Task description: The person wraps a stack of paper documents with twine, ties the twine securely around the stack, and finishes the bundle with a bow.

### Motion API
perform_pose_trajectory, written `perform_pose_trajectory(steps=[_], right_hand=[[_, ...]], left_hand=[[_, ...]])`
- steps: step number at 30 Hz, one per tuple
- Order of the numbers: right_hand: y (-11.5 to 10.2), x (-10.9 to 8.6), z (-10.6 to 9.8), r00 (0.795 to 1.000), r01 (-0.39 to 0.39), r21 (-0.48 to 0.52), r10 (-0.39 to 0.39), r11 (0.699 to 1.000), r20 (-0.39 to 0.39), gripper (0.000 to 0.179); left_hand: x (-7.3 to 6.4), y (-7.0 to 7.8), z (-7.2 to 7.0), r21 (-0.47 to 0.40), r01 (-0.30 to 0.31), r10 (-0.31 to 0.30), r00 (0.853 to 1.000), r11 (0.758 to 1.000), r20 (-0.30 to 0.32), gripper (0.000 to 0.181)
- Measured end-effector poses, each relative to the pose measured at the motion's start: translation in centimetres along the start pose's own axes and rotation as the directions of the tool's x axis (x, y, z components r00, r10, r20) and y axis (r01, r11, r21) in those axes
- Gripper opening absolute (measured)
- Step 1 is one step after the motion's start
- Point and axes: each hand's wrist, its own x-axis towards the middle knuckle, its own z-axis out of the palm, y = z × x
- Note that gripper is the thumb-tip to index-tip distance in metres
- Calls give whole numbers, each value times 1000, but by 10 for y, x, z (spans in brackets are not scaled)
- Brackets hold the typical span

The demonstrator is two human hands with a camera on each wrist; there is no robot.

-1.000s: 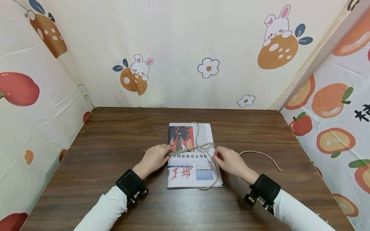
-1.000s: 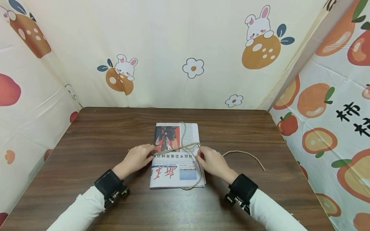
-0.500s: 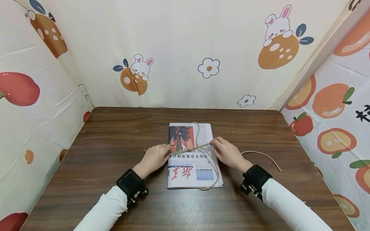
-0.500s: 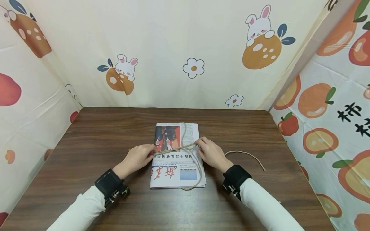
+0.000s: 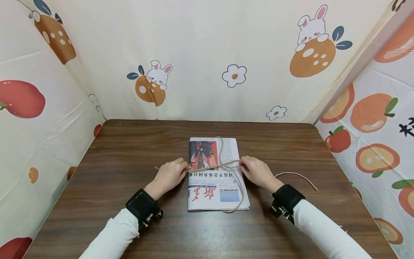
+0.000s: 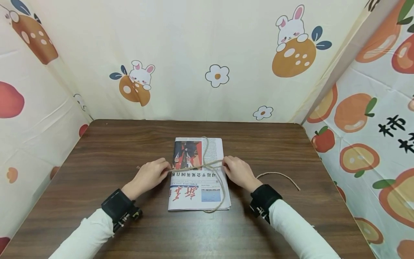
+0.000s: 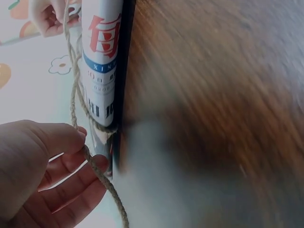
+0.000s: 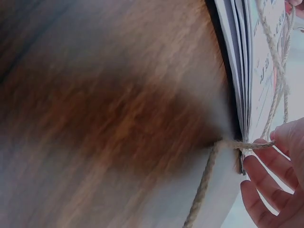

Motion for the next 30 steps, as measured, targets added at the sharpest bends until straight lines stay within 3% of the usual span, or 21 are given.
perform_pose_trajectory(steps=[5,16,24,30], right_hand=[[5,-1,-4,1000,-5,-3,4,1000,-13,5],[13,-2,-8,994,59,-48,-63,997,-87,10],[15,-4,-7,993,73,-54,-77,996,-86,8],[16,-2,-8,993,78,-41,-81,996,-83,9]], left_hand=[[-3,-5,-5,4,14,-14,1000,1000,6,5],[-14,-22,-15,17,10,-10,1000,1000,-26,5],[-23,-33,-17,13,47,-47,999,999,-6,8],[-29,-40,-20,4,46,-46,999,999,-28,9]])
